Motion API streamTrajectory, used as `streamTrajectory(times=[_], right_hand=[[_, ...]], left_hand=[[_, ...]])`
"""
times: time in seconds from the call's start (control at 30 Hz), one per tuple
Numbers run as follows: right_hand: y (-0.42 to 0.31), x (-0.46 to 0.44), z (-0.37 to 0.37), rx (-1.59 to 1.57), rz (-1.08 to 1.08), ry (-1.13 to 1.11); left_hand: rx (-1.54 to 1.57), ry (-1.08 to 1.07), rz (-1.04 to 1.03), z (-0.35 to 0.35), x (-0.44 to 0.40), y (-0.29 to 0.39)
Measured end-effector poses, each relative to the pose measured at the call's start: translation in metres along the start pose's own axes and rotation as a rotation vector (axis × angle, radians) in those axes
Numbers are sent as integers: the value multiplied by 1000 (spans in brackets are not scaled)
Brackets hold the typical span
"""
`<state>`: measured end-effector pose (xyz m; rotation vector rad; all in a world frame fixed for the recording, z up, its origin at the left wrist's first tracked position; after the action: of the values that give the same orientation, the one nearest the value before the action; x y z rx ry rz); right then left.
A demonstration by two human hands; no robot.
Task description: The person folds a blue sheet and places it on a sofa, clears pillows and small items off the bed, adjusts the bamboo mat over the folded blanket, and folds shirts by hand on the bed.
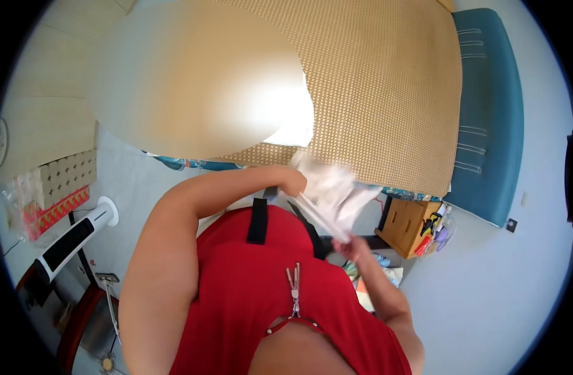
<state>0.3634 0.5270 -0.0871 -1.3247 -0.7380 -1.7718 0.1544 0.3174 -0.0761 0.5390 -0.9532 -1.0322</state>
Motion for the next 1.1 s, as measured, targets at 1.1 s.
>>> streamTrajectory(times=[1.1], right_hand=[[-130, 8, -21, -450, 511, 208]], left_hand=[[228, 618, 240, 15, -20, -53]])
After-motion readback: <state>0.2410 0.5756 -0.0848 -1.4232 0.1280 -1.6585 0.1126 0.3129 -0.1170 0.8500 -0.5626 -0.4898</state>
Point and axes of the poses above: each hand's wrist, its own x-axis away from the middle knuckle, its own z-axis out of the back of the hand, y = z × x, the point moved 10 cm from there along -x, towards the middle knuckle, and after that the axes turned 14 degrees about y, right-handed, at the moved point
